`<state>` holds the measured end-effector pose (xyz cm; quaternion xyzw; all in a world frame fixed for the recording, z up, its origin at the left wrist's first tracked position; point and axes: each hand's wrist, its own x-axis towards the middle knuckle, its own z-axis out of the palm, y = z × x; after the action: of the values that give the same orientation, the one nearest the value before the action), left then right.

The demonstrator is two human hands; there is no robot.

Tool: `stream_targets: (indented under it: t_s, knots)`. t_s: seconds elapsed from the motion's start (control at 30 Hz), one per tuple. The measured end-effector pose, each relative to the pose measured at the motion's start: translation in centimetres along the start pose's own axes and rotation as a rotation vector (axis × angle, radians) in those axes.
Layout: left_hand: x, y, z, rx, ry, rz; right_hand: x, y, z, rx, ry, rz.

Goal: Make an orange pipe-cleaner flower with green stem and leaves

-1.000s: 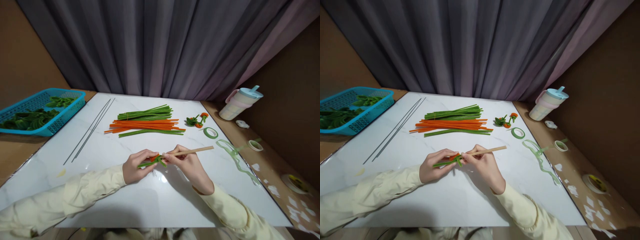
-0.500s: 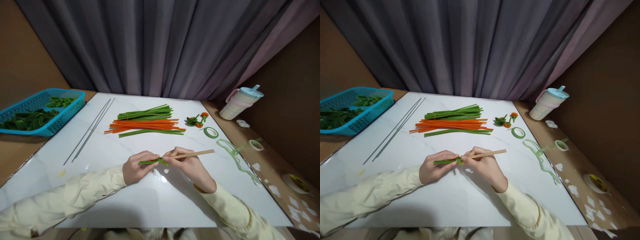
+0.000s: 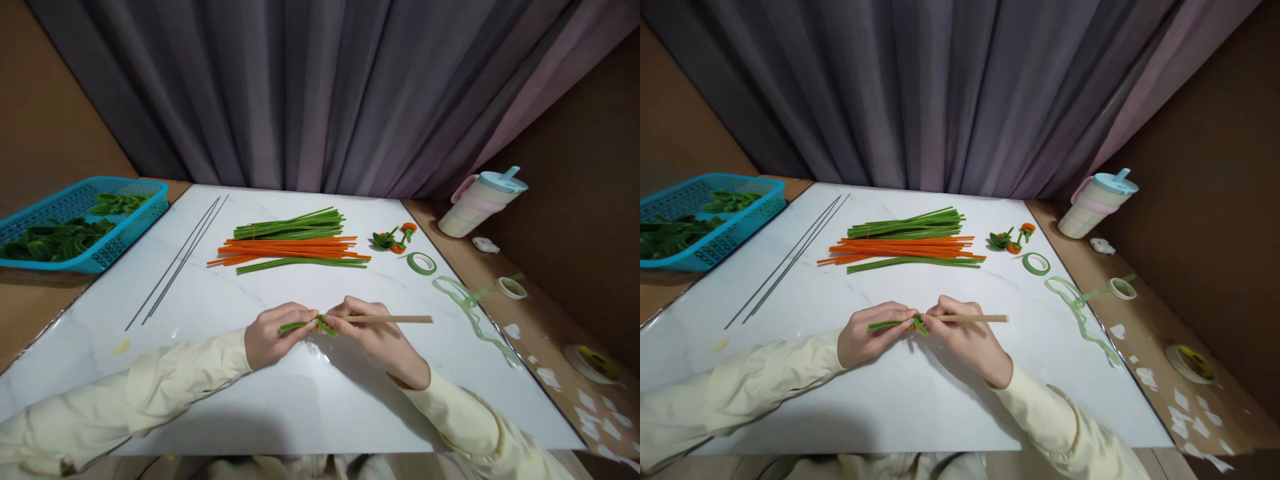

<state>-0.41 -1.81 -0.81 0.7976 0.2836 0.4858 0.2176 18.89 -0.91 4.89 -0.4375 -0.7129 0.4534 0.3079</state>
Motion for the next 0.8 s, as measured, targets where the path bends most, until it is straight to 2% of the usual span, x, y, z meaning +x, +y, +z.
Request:
stream_targets:
  t_s: [0.17, 0.27, 0.4, 0.53, 0.67, 0.8]
  knots:
    - [-0.2, -0.3, -0.1, -0.003, -0.021, -0.031, 0.3, 0.6, -0.1, 0.098, -0.004, 0.08]
    - [-0.1, -0.3, -0.2, 0.006, -0.031, -0.026, 0.3, 0.6, -0.2, 0.116, -0.007, 0.017]
    - [-0.2, -0.2, -0.2, 0.03, -0.035, -0.011, 0.0, 0.2, -0.1, 0.013, 0.0, -0.082]
    - [-0.3, -0.2, -0.1, 0.072, -0.037, 0.025, -0.4, 0.0, 0.5, 0.012, 0.015, -0.113]
    - [-0.3, -0.2, -0.1, 0.109, -0.038, 0.034, -0.4, 0.1, 0.9, 0.064, 0.053, -0.075]
    - [-0.1, 0.0, -0.1, 0.048, -0.001, -0.006, 0.0, 0.3, 0.0, 0.084, 0.033, 0.006]
